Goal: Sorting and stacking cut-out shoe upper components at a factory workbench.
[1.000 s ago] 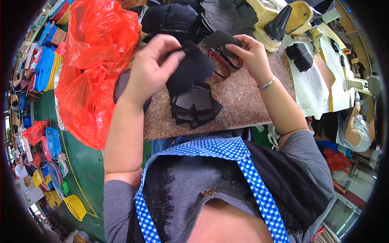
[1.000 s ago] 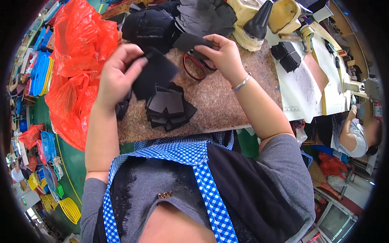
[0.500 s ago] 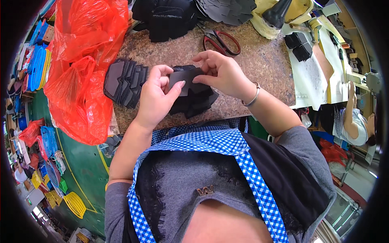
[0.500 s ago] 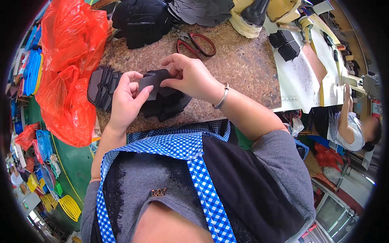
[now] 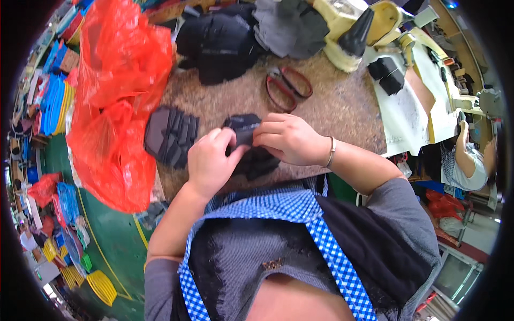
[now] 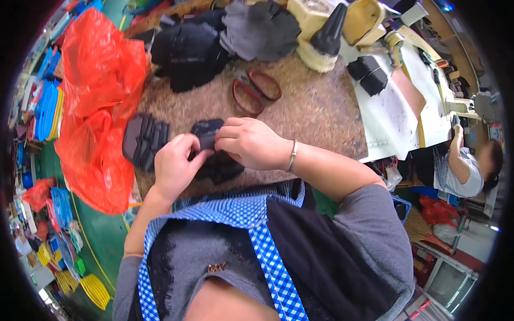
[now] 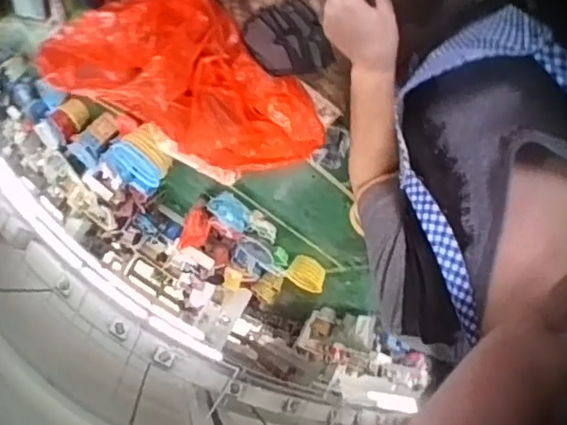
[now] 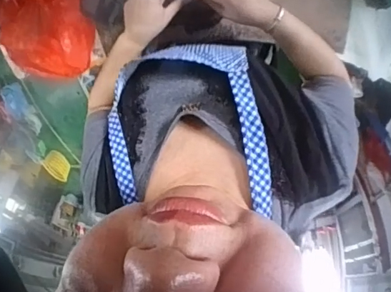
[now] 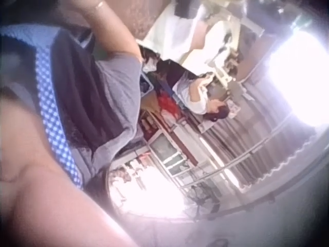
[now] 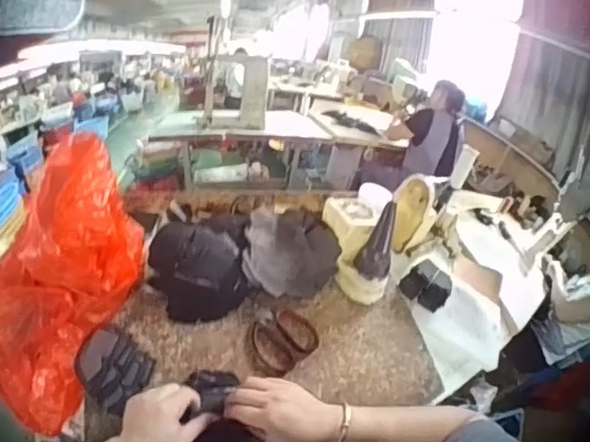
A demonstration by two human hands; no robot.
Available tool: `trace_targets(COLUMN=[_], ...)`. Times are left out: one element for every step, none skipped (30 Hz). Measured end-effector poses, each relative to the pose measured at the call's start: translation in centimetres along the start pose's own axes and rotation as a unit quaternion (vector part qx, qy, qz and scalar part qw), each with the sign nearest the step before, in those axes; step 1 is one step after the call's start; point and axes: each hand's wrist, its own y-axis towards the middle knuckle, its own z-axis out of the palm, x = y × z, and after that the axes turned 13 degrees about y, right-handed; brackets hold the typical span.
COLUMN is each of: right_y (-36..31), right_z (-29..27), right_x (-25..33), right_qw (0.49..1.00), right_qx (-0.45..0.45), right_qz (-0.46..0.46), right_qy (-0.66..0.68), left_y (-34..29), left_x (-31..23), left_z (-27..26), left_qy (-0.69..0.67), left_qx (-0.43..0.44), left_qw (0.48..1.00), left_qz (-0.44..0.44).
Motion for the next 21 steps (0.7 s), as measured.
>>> trace_targets(right_y=[0.4,0.7,1.7,2.6,4.0,4.6,5.7,6.3,6.9,6.8,6.8,6.7,7.2,7.8,8.3,8.3,8.4,8.7,8.9,9.3,9.6], right_z=[-0.8,-1.8,-3.1,-4.8,-7.0,-8.9,-10.8,-12.3,-13.5,-14.7,-15.3,-16.0,-16.8,-17.3,-17.4,-17.6,-17.8,-18.0,-17.9,-17.9,-17.8], right_x=[-0.9,-1.7,-3.9,-6.5,-7.7,-10.3,-12.5,-14.7,-16.2,-18.7,-20.1,-21.5,-22.1,-21.9,-21.6,-21.5,-21.8,-21.9,-21.8,-21.7,-21.5], right_qw=[0.999,0.995,0.988,0.978,0.963,0.943,0.930,0.929,0.934,0.934,0.934,0.934,0.940,0.939,0.937,0.933,0.931,0.929,0.930,0.922,0.913], right_qx=[-0.035,-0.071,-0.138,-0.193,-0.193,-0.222,-0.195,-0.182,-0.157,-0.090,-0.076,-0.063,-0.025,0.014,0.017,0.017,0.019,0.020,0.022,0.030,0.036], right_qz=[0.029,0.058,0.063,0.073,0.132,0.148,0.210,0.216,0.222,0.257,0.263,0.269,0.301,0.330,0.342,0.356,0.360,0.365,0.363,0.378,0.393], right_qy=[0.015,0.033,0.006,-0.039,-0.137,-0.197,-0.233,-0.238,-0.233,-0.231,-0.229,-0.226,-0.161,-0.094,-0.066,-0.043,-0.051,-0.060,-0.058,-0.083,-0.108], left_y=[0.9,2.1,3.9,6.0,8.1,10.4,12.4,14.2,15.1,15.8,16.2,16.4,16.1,15.6,15.1,14.9,14.7,14.5,14.4,14.4,14.4], left_x=[0.0,0.3,0.3,0.5,1.3,2.0,3.1,4.3,5.3,5.8,5.5,5.2,5.0,4.9,4.8,4.8,4.8,4.9,5.1,5.3,5.5], left_z=[-1.2,-2.0,-3.0,-3.6,-3.5,-3.2,-2.6,-1.2,0.3,1.3,1.4,1.6,1.9,2.1,2.4,2.5,2.6,2.7,2.9,3.1,3.2], left_qy=[0.014,-0.011,-0.041,-0.072,-0.041,-0.008,0.054,0.113,0.147,0.174,0.183,0.183,0.209,0.236,0.253,0.255,0.250,0.246,0.247,0.232,0.217], left_qx=[0.055,0.048,0.001,-0.044,-0.096,-0.148,-0.206,-0.261,-0.230,-0.196,-0.168,-0.168,-0.180,-0.191,-0.236,-0.234,-0.243,-0.253,-0.253,-0.257,-0.262], left_qw=[0.998,0.999,0.999,0.996,0.994,0.988,0.973,0.951,0.957,0.962,0.966,0.966,0.957,0.948,0.932,0.932,0.932,0.931,0.931,0.934,0.936], left_qz=[-0.012,-0.014,-0.009,-0.005,0.018,0.044,0.084,0.125,0.101,0.081,0.071,0.072,0.085,0.098,0.111,0.108,0.101,0.094,0.091,0.091,0.092])
